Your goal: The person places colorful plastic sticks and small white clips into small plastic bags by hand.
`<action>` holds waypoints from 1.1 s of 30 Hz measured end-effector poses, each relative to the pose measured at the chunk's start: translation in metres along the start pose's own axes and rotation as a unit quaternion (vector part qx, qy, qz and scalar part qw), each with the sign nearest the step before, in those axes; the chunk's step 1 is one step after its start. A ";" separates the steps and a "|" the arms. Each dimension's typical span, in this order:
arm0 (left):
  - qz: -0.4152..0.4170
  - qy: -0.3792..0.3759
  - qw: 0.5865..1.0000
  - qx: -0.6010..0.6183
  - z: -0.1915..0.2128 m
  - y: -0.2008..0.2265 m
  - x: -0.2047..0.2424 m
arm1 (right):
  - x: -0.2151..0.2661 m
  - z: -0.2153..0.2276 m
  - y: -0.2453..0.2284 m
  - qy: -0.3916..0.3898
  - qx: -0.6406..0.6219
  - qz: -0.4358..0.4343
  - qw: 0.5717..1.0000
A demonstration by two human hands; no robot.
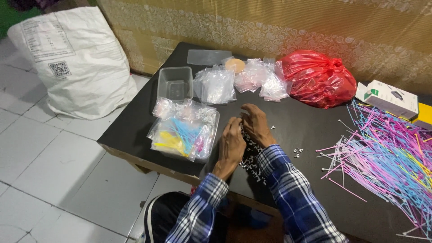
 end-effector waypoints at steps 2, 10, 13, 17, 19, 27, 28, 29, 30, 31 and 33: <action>-0.028 0.014 0.999 0.018 -0.019 -0.019 -0.008 | -0.009 -0.007 0.003 -0.031 0.003 0.012 0.999; 0.028 -0.018 0.999 0.012 -0.028 -0.055 -0.038 | -0.043 -0.038 -0.035 -0.163 0.053 0.078 0.982; -0.022 0.016 0.983 -0.181 -0.026 -0.050 -0.033 | -0.051 -0.037 -0.056 -0.243 0.165 0.071 0.953; 0.009 0.000 0.997 -0.082 -0.031 -0.064 -0.030 | -0.052 -0.056 -0.038 -0.248 0.207 0.076 0.943; 0.006 0.002 0.994 -0.111 -0.032 -0.066 -0.031 | -0.049 -0.066 -0.028 -0.244 0.214 0.077 0.943; 0.075 0.013 0.997 0.005 -0.021 -0.043 -0.029 | -0.042 -0.070 -0.019 -0.125 0.251 0.064 0.958; 0.075 0.014 0.997 0.007 -0.022 -0.039 -0.032 | -0.039 -0.070 -0.012 -0.125 0.253 0.065 0.957; 0.084 0.016 0.996 0.017 -0.022 -0.036 -0.035 | -0.038 -0.068 -0.008 -0.073 0.198 0.063 0.976; 0.092 0.019 0.995 0.027 -0.022 -0.032 -0.039 | -0.037 -0.066 -0.003 -0.021 0.141 0.061 0.988; 0.095 0.019 0.995 0.028 -0.021 -0.033 -0.039 | -0.037 -0.060 -0.005 -0.023 0.143 0.061 0.988; 0.084 0.035 0.994 -0.055 -0.018 -0.035 -0.041 | -0.039 -0.046 -0.010 0.014 0.083 0.065 0.994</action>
Point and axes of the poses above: each hand's wrist, its own x-axis away from the middle knuckle, its own z-axis out of the back of the hand, y = z × x, the point moved 3 cm from there along -x, towards the middle knuckle, and after that the axes turned 15 degrees about y, right-handed, at the moved point
